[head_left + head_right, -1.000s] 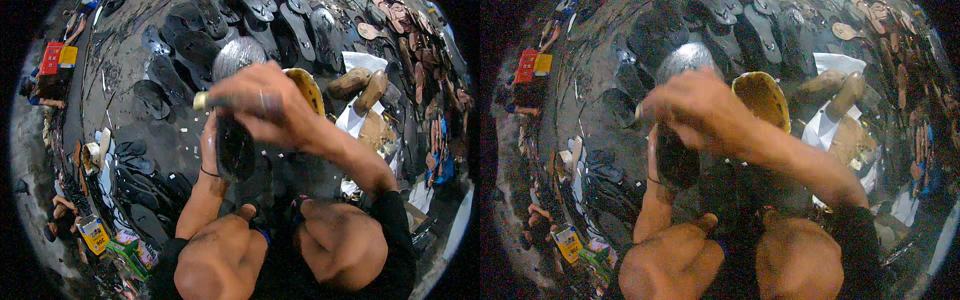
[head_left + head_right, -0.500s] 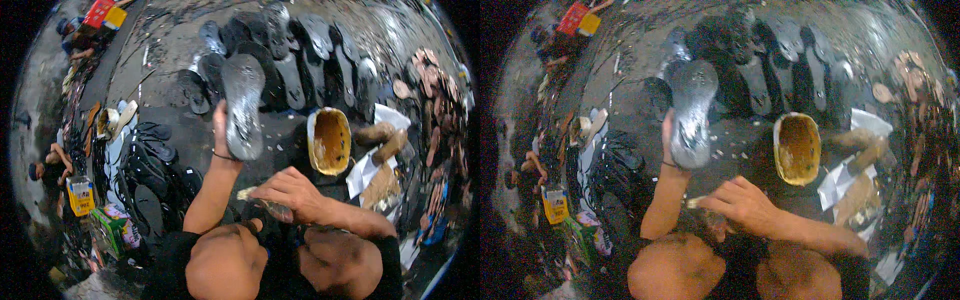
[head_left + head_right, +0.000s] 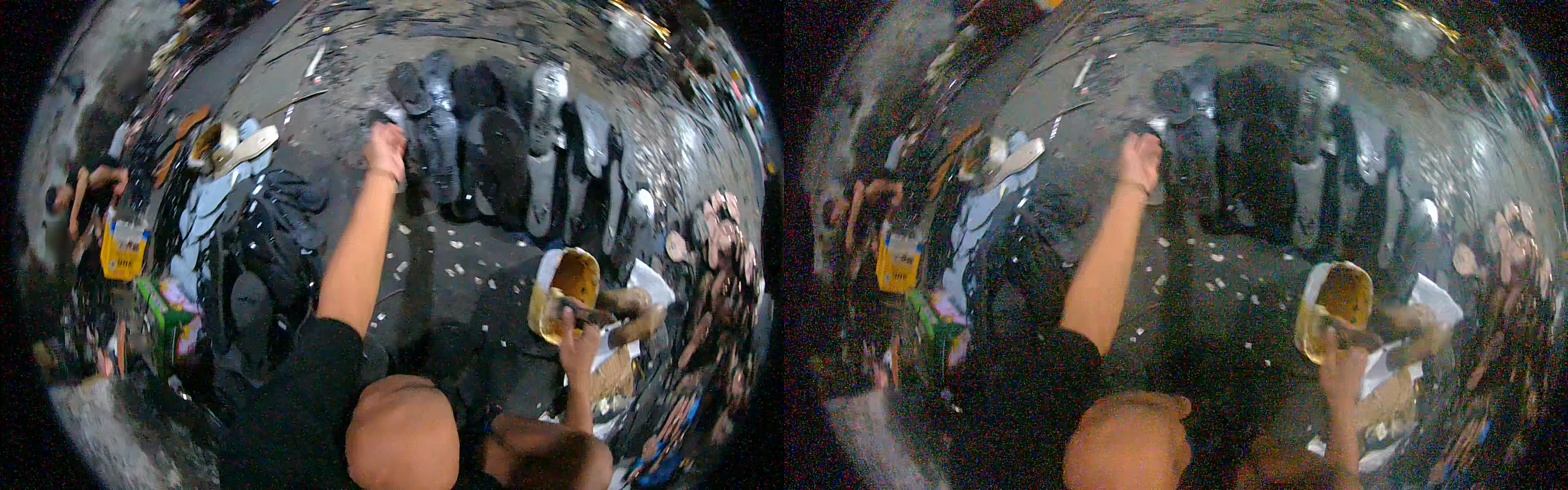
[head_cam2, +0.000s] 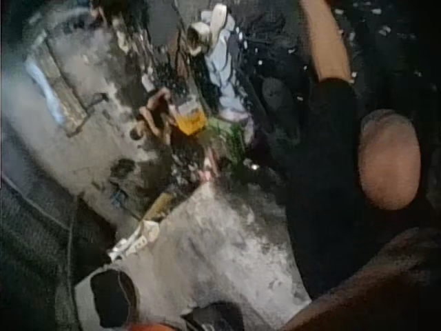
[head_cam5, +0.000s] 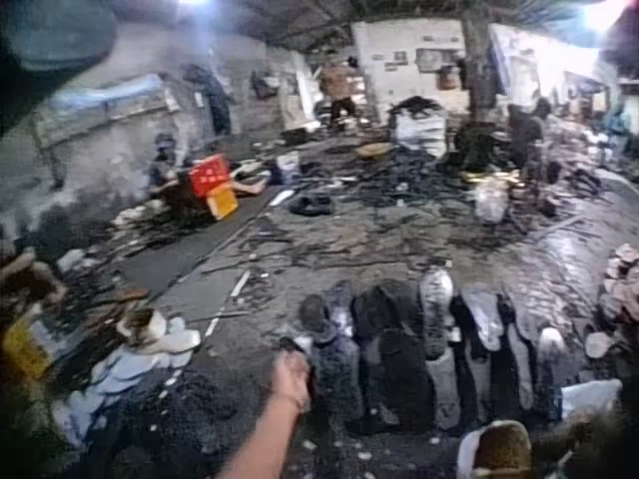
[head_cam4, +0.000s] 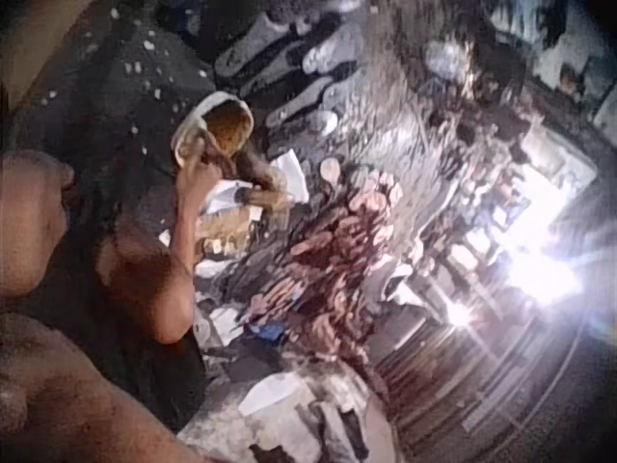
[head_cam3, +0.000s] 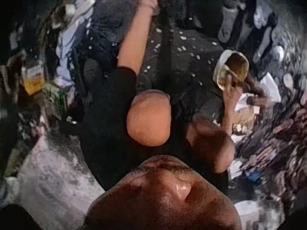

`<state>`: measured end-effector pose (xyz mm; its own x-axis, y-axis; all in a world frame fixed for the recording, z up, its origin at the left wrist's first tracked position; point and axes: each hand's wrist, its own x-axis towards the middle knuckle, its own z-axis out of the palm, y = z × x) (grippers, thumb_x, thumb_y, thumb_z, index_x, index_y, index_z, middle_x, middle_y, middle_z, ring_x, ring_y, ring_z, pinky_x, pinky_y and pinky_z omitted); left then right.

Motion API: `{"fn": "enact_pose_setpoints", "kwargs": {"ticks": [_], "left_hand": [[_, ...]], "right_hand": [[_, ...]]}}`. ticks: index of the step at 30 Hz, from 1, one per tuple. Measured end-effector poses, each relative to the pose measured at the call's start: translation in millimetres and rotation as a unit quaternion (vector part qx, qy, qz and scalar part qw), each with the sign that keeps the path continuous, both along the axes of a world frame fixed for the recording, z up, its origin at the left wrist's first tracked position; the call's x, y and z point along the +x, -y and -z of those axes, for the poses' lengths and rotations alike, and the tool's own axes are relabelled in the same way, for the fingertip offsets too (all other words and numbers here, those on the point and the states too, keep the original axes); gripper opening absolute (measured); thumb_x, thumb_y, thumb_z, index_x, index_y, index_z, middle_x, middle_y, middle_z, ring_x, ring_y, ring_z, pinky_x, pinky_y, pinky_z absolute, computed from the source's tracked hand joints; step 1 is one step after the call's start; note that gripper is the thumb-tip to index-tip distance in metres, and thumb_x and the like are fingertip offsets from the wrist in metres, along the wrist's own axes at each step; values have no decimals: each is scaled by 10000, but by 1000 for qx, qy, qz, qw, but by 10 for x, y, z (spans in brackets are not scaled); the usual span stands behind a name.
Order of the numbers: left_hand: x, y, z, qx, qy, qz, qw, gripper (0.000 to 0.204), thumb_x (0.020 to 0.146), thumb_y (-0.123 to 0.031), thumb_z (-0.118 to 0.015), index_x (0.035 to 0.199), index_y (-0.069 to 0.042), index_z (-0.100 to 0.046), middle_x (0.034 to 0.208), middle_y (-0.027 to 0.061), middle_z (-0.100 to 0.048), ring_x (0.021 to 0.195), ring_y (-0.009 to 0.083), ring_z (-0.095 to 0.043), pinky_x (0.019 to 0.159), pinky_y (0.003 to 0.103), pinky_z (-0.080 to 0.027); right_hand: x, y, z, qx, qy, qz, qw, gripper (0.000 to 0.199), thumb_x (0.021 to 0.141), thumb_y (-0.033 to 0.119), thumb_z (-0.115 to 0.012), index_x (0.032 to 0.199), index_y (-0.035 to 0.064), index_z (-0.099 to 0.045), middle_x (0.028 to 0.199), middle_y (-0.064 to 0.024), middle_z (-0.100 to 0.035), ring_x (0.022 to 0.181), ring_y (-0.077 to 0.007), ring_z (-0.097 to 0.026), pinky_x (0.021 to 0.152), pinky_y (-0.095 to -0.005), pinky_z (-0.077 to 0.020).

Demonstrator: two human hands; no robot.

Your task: The person sits on the ground and repeatedly applies a dark liquid to black flip-flops using a brush. They dip the brush into a yellow container, coat the soles and straps of each sandal, and place the treated items back into a pile.

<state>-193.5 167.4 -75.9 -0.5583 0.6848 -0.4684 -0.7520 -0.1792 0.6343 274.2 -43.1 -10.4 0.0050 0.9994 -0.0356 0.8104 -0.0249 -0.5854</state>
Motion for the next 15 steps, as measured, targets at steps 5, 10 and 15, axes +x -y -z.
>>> {"fn": "enact_pose_setpoints", "kwargs": {"ticks": [5,10,15], "left_hand": [[854,2100,-82,-51,-321,132,936,206,906,-178,-659,1054,-35,-655,948,44,-689,788,153,-640,693,283,-506],[75,3465,-848,-253,-776,21,577,261,847,-109,-666,1097,-36,-658,1089,151,-686,1048,312,-633,937,413,-464],[-1627,4188,-1304,-597,-650,-26,470,677,831,-300,-711,1352,60,-469,1147,221,-644,1077,395,-592,1004,494,-425]], "right_hand": [[485,-270,470,168,253,-30,952,308,971,253,-640,1104,-18,-699,1068,-184,-709,957,-320,-664,861,-416,-505],[635,-301,190,186,120,7,975,379,947,320,-664,1021,-50,-696,982,-216,-695,859,-356,-654,775,-449,-510],[617,160,-364,-96,254,-6,962,423,927,461,-624,1056,66,-701,996,-200,-703,905,-405,-662,793,-490,-494]]}}
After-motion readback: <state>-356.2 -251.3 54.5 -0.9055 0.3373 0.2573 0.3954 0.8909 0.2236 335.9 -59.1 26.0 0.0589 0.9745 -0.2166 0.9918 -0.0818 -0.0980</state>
